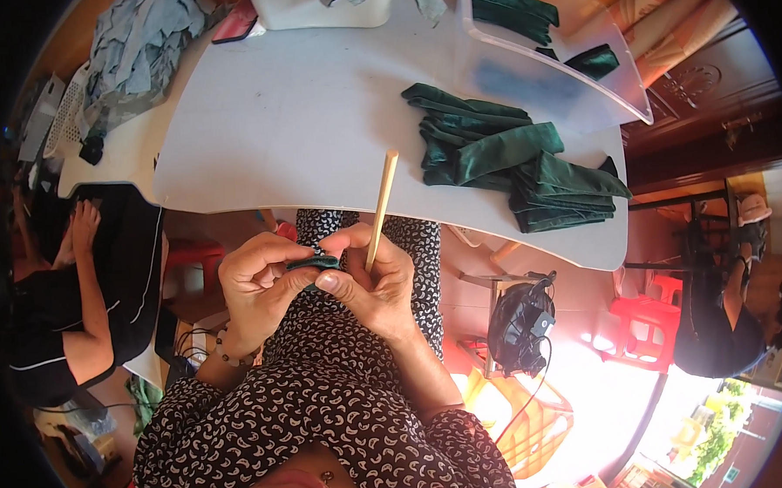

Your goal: Using a wooden stick to shape or turn inside out small strips of dark green leather.

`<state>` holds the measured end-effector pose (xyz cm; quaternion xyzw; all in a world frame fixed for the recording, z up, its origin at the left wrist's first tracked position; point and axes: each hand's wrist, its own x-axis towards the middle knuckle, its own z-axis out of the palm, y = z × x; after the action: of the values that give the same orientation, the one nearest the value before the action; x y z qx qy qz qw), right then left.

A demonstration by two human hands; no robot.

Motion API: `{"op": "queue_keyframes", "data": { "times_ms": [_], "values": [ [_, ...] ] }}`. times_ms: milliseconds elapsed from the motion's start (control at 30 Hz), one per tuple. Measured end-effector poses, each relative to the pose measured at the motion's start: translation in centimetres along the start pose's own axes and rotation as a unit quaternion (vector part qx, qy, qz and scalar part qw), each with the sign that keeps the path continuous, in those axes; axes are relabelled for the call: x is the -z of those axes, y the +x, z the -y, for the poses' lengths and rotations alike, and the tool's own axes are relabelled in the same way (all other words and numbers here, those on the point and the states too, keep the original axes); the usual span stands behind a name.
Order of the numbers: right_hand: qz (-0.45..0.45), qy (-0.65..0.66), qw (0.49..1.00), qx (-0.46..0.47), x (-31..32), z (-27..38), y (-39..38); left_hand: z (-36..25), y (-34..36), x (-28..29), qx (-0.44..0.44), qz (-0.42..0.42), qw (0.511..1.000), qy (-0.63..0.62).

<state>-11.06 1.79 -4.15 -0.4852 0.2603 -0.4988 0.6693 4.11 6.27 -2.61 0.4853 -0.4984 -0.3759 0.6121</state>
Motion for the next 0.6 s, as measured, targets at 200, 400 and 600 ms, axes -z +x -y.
{"op": "queue_keyframes", "data": {
  "times_ms": [200,400,600],
  "values": [
    [-0.03,-0.049,0.997,0.042,1.5,0.1,-0.4,-0.5,0.8,-1.1,-0.016,0.044,0.996,0.073],
    [-0.046,0.023,0.999,-0.005,1.9,2.0,-1.2,1.0,0.9,-3.6,0.058,0.091,0.992,-0.072],
    [-0.151,-0.036,0.987,0.051,2.2,4.0,-0.7,2.9,0.5,-6.5,0.139,0.14,0.958,-0.207]
  ]
}}
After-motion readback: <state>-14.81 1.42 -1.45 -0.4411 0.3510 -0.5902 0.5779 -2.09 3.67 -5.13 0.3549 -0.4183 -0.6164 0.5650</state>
